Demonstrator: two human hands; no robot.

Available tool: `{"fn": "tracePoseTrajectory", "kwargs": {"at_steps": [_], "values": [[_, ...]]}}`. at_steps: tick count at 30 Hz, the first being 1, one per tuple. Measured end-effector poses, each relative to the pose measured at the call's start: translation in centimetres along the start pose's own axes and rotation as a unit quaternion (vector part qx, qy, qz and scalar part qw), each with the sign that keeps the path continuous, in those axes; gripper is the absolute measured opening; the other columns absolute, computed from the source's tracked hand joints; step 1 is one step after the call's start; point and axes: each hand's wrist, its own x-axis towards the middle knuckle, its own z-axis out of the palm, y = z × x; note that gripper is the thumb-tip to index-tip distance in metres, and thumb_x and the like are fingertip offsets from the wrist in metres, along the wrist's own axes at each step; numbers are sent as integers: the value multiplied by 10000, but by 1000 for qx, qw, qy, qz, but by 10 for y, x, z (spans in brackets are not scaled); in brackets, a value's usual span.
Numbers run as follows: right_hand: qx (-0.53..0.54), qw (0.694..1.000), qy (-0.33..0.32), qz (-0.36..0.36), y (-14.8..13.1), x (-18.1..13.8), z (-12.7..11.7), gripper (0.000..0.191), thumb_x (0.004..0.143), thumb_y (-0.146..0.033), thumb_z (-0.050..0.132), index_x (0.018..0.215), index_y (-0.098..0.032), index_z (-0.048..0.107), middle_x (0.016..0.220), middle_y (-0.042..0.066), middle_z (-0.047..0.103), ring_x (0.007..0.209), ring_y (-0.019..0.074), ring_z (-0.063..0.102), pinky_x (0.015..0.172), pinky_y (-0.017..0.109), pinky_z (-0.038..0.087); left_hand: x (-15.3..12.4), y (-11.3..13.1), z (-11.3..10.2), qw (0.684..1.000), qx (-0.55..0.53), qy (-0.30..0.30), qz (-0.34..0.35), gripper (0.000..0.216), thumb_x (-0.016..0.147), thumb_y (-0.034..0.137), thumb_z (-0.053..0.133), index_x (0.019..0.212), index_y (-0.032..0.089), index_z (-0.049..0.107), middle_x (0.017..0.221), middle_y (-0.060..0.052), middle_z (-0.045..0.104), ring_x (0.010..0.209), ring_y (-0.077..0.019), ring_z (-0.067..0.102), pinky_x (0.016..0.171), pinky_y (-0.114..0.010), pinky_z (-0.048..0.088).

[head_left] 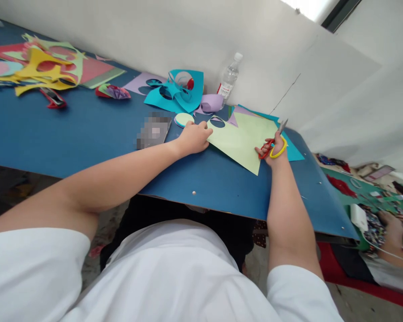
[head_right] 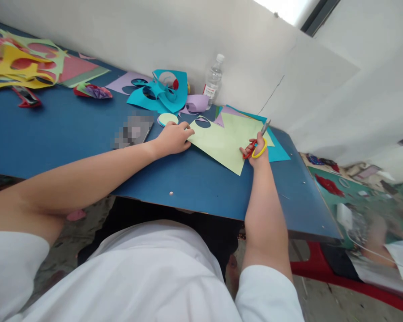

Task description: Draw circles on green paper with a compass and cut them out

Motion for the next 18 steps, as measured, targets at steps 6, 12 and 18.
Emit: {"fn": "tracePoseTrajectory", "kwargs": {"at_steps": [6,12,18], "values": [[10,1000,0,-1,3,5,-2,526,1347,-640,500,947,-302,538,569,-124,364,421,104,316,664,266,749,13,-33,16,969,-215,116,-46,435,1080,276,757,1456,127,918,1542,-271,794,1514,-456,735,1314,-555,565],[10,1000,-10,-14,8,12,-4,472,1306,-647,592,986,-312,496,600,-142,345,449,104,309,636,263,735,17,-26,13,834,-545,27,-78,650,1253,655,537,1386,158,935,1367,-197,900,1132,-311,840,979,-388,686],[10,1000,4,-5,6,10,-2,450,1316,-577,567,963,-306,497,590,-137,351,433,101,319,649,259,743,1,-16,-17,881,-472,16,-33,438,1069,592,815,1111,195,996,871,-57,800,873,-255,736,844,-363,586]]}}
